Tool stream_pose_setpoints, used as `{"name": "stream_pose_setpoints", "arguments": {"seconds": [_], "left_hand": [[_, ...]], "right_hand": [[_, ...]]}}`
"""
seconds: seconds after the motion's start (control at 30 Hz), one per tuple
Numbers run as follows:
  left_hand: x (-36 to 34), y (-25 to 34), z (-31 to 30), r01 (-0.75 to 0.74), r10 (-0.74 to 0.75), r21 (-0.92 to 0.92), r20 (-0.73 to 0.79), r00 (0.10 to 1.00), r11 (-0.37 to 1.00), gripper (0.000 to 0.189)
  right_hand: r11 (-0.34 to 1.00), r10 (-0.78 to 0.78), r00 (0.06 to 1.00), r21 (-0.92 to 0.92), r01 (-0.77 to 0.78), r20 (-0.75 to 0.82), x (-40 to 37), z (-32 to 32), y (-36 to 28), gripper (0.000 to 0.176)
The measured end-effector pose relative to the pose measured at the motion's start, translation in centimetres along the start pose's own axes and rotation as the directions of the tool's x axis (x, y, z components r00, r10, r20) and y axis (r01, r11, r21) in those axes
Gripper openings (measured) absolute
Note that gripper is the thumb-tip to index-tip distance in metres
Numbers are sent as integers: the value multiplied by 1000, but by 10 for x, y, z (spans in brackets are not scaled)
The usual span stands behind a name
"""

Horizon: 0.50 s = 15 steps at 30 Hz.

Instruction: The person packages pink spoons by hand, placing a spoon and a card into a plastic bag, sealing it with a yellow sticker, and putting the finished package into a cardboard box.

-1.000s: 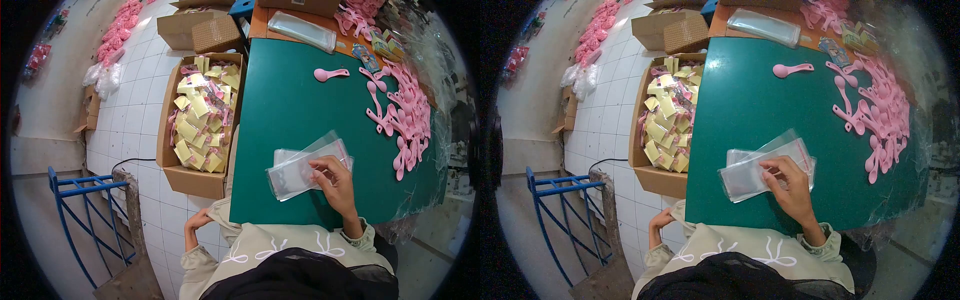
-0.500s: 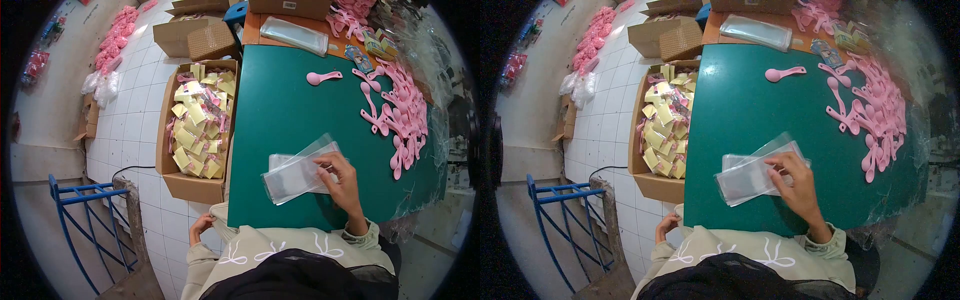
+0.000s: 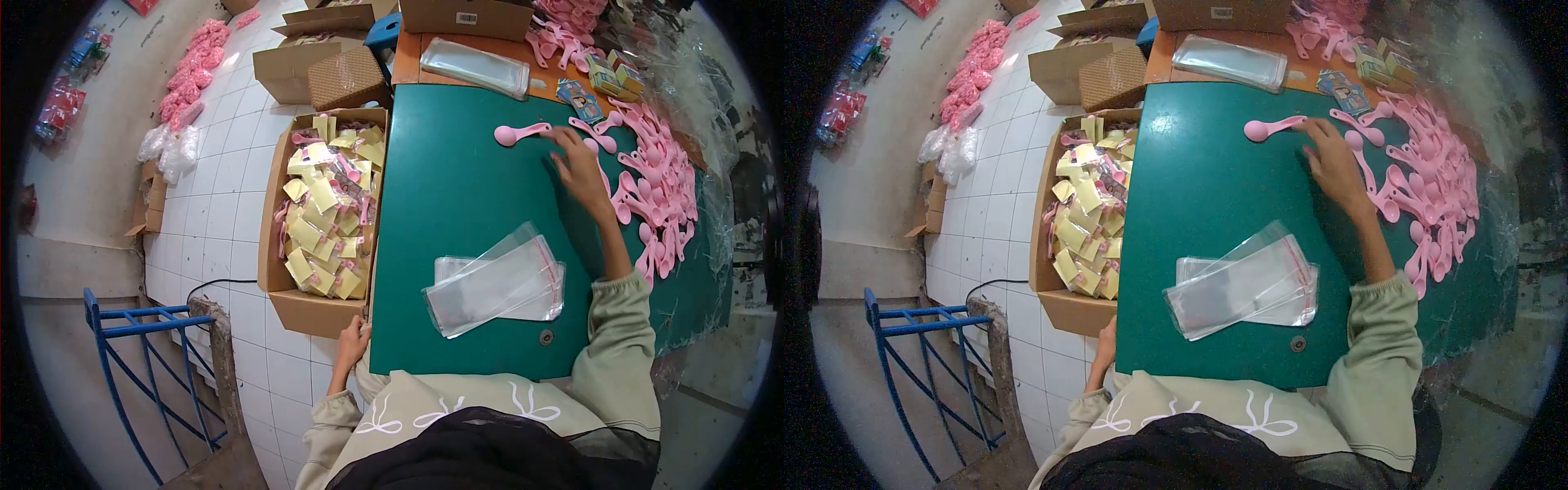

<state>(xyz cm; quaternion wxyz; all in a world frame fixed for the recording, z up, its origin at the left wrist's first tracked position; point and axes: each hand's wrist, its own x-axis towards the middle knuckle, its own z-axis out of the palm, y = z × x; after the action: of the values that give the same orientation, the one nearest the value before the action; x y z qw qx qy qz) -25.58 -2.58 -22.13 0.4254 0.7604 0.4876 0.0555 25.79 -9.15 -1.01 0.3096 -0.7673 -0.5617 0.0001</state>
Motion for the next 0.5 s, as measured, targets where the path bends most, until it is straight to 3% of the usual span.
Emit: {"name": "stream_pose_setpoints", "arguments": {"seconds": [0.1, 0.13, 0.2, 0.27, 0.3, 0.33, 0.4, 0.47, 0.5], "left_hand": [[13, 22, -43, -41, -19, 226, 258, 966, 973, 32], [21, -2, -56, -253, 160, 392, 256, 953, 884, 39], [35, 56, -111, -191, 105, 431, 216, 971, 882, 37], [46, 136, -139, -147, 172, 166, -142, 975, 975, 29], [46, 194, -146, -172, 216, 191, -238, 947, 966, 20], [50, 234, -143, -266, 279, 83, -277, 920, 960, 21], [63, 276, -114, -518, 512, -124, -82, 855, 846, 19], [73, 306, -66, -773, 772, 54, 30, 634, 633, 23], [74, 315, -41, -776, 773, 34, 77, 630, 629, 26]], "right_hand": [[983, -171, 985, -70, 168, -31, 19, 11, 16, 35], [980, -179, 984, -91, 177, -10, 20, 14, 20, 35], [973, -189, 981, -131, 192, 35, 18, 18, 26, 35], [979, -117, 990, -157, 127, 76, 13, 17, 25, 32], [981, -82, 992, -169, 98, 98, 10, 16, 23, 31], [982, -47, 995, -179, 62, 83, 7, 17, 17, 28], [979, 23, 999, -204, -12, 49, -2, 14, 2, 24], [996, 10, 1000, -93, -8, 25, -9, 4, -13, 21], [999, 5, 1000, -36, -5, 12, -13, -2, -19, 20]]}}
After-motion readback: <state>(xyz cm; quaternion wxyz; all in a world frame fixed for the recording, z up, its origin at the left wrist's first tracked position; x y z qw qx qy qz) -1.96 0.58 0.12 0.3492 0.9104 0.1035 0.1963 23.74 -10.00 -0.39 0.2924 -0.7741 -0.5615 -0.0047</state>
